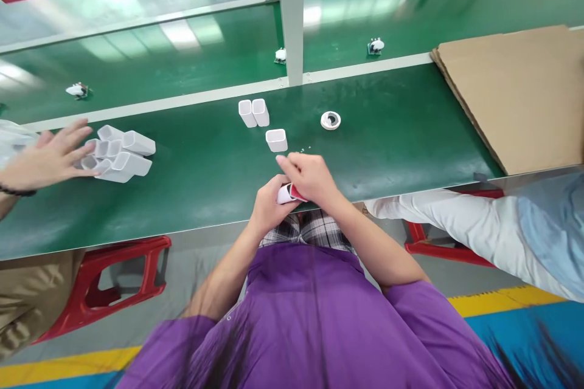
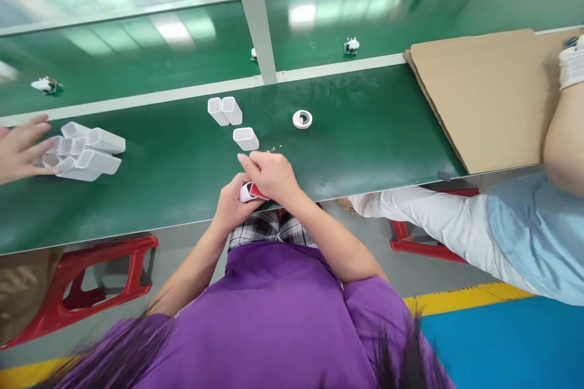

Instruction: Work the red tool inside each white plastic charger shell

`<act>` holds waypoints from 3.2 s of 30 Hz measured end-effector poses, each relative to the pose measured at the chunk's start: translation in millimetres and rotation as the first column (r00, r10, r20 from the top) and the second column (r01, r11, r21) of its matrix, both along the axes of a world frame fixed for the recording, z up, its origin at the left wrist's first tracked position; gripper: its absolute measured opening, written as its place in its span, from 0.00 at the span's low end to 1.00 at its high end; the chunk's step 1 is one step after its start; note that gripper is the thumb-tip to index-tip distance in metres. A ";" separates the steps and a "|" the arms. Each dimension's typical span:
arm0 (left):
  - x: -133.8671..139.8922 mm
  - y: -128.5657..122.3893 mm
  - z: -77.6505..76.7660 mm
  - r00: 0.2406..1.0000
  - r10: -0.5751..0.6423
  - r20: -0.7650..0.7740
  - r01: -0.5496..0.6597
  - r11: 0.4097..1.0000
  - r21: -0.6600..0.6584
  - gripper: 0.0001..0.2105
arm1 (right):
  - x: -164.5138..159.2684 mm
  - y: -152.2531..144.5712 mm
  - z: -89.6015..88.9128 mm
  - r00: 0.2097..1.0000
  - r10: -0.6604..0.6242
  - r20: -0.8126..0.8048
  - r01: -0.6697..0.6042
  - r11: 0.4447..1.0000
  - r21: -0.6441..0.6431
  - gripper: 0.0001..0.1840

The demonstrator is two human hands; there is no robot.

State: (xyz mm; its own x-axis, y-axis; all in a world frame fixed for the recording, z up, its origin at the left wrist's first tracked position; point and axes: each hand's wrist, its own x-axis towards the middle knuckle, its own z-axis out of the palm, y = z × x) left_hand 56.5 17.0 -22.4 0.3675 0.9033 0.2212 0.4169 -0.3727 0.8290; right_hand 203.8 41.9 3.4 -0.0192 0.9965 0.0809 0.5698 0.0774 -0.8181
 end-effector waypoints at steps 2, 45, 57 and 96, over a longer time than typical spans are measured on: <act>-0.1 -0.5 0.4 1.000 0.001 0.022 -0.001 1.000 -0.007 0.11 | -2.0 -1.0 -3.7 0.991 -0.054 0.120 0.058 0.998 -0.033 0.25; -4.6 -4.4 -7.0 0.978 -0.002 0.208 -0.003 1.000 0.025 0.14 | -4.2 -25.9 24.9 0.986 -0.069 -0.155 0.118 0.933 0.339 0.23; -3.3 0.1 -6.6 0.983 0.083 0.163 -0.049 0.979 -0.200 0.18 | -12.8 -19.5 8.3 0.990 -0.142 0.025 0.116 0.885 0.450 0.21; -9.8 6.7 0.3 0.739 -0.020 0.673 0.438 0.773 -0.458 0.30 | -14.5 0.5 11.0 0.866 -0.082 -0.494 0.209 0.955 0.208 0.25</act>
State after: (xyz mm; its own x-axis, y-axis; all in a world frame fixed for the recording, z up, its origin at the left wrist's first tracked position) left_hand 46.7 23.8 -22.1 0.5545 0.8313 -0.0384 -0.2794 0.2294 0.9324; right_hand 189.2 42.4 14.4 0.2284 0.9308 0.2854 0.1373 0.2594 -0.9560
